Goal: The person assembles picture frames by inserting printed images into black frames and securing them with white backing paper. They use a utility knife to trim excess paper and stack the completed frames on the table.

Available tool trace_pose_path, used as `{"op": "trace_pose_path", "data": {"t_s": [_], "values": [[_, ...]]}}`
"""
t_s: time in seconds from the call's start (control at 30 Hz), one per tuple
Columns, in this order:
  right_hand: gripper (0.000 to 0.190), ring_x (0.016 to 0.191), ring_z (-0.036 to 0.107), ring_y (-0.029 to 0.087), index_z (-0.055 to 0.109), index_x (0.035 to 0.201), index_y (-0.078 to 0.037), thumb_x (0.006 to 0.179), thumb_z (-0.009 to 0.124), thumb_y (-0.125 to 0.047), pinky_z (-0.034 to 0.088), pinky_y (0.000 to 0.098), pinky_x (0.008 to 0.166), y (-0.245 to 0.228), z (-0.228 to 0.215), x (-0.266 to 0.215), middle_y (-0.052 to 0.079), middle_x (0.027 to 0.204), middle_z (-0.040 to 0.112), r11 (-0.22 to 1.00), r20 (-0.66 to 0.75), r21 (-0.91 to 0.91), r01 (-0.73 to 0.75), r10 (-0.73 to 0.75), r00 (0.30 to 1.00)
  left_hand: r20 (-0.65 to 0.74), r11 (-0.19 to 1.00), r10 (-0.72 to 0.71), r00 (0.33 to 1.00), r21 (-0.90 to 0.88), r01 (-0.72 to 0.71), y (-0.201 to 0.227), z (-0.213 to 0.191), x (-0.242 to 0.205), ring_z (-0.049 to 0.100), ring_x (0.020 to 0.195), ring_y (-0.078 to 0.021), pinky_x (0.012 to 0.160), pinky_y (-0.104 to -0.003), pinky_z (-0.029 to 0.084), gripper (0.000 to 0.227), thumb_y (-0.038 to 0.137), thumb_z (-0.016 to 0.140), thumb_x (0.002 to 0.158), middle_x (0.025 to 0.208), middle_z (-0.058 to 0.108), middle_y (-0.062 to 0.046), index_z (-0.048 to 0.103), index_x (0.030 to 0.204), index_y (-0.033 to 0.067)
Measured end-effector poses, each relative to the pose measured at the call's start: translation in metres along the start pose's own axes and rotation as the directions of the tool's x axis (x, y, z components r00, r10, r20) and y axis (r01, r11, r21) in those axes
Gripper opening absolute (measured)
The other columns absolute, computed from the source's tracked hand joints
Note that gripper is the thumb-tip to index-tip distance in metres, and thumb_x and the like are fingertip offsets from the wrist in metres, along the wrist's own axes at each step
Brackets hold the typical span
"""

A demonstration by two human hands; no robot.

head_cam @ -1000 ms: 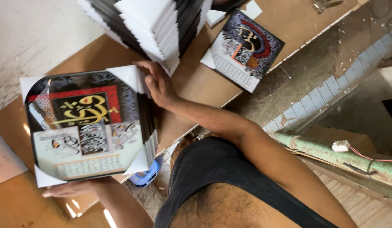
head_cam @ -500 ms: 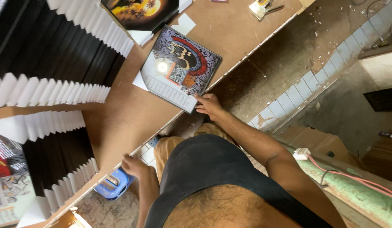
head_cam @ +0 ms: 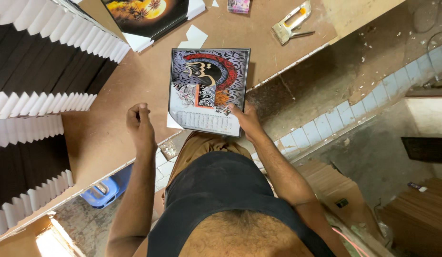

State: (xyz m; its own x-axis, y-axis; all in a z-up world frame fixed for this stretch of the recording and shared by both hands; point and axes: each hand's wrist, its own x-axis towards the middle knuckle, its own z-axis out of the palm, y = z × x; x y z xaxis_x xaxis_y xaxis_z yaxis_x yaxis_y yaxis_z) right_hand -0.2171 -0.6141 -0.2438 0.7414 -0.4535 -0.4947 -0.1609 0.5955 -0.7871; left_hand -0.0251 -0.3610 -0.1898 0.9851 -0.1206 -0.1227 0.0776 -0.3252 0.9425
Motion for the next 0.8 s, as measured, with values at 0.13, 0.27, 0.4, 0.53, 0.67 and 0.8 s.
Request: {"op": "trace_pose_path", "data": {"t_s": [0.13, 0.27, 0.4, 0.53, 0.67, 0.8], "values": [[0.032, 0.101, 0.065, 0.01, 0.063, 0.126, 0.0, 0.1, 0.069, -0.018, 0.055, 0.0305, 0.089, -0.032, -0.028, 0.007, 0.005, 0.113, 0.072, 0.977, 0.203, -0.142, 0.159, -0.128, 0.971, 0.1, 0.989, -0.017, 0.995, -0.144, 0.032, 0.009, 0.046, 0.041, 0.057, 0.109, -0.0123, 0.097, -0.029, 0.046, 0.037, 0.03, 0.063, 0.108, 0.118, 0.063, -0.005, 0.059, 0.13, -0.0001], [0.028, 0.104, 0.065, 0.011, 0.067, 0.124, 0.002, 0.101, 0.072, -0.012, 0.055, 0.0305, 0.094, -0.079, -0.056, 0.018, 0.005, 0.113, 0.073, 0.875, 0.43, -0.354, 0.33, -0.162, 0.888, 0.228, 0.875, 0.056, 0.972, -0.481, 0.062, 0.045, 0.076, 0.069, 0.062, 0.112, -0.0139, 0.102, -0.03, 0.051, 0.047, 0.036, 0.059, 0.11, 0.124, 0.067, -0.008, 0.054, 0.137, -0.0008], [0.038, 0.109, 0.064, 0.011, 0.061, 0.13, 0.002, 0.096, 0.074, -0.011, 0.052, 0.0295, 0.099, -0.13, -0.051, 0.046, 0.006, 0.119, 0.072, 0.888, 0.491, -0.338, 0.311, -0.116, 0.864, 0.119, 0.852, 0.265, 0.957, -0.494, -0.175, 0.091, 0.084, 0.083, 0.061, 0.114, -0.0146, 0.105, -0.031, 0.051, 0.052, 0.039, 0.057, 0.115, 0.124, 0.064, -0.011, 0.051, 0.148, -0.0006], [0.039, 0.104, 0.067, 0.012, 0.062, 0.127, 0.004, 0.094, 0.075, -0.011, 0.056, 0.0302, 0.094, -0.178, -0.045, 0.056, 0.009, 0.115, 0.075, 0.827, 0.473, -0.471, 0.305, -0.055, 0.879, 0.076, 0.825, 0.273, 0.959, -0.531, -0.193, 0.112, 0.074, 0.067, 0.065, 0.109, -0.0153, 0.101, -0.03, 0.054, 0.054, 0.043, 0.055, 0.114, 0.122, 0.067, -0.013, 0.046, 0.149, 0.0023], [0.04, 0.101, 0.067, 0.015, 0.062, 0.127, 0.005, 0.094, 0.076, -0.012, 0.055, 0.0312, 0.091, -0.212, -0.028, 0.081, 0.011, 0.111, 0.074, 0.715, 0.637, -0.487, 0.501, -0.101, 0.764, -0.061, 0.853, 0.213, 0.975, -0.476, -0.216, 0.12, 0.063, 0.052, 0.064, 0.104, -0.0152, 0.095, -0.028, 0.05, 0.055, 0.041, 0.056, 0.113, 0.119, 0.068, -0.013, 0.043, 0.15, 0.0021], [0.038, 0.099, 0.069, 0.017, 0.063, 0.127, 0.003, 0.095, 0.077, -0.012, 0.056, 0.0312, 0.089, -0.212, -0.012, 0.115, 0.013, 0.109, 0.074, 0.701, 0.766, -0.43, 0.568, -0.05, 0.641, -0.122, 0.758, 0.233, 0.965, -0.599, -0.259, 0.116, 0.043, 0.019, 0.058, 0.103, -0.0129, 0.104, -0.028, 0.051, 0.051, 0.03, 0.064, 0.115, 0.117, 0.061, -0.01, 0.041, 0.15, 0.0017]]}}
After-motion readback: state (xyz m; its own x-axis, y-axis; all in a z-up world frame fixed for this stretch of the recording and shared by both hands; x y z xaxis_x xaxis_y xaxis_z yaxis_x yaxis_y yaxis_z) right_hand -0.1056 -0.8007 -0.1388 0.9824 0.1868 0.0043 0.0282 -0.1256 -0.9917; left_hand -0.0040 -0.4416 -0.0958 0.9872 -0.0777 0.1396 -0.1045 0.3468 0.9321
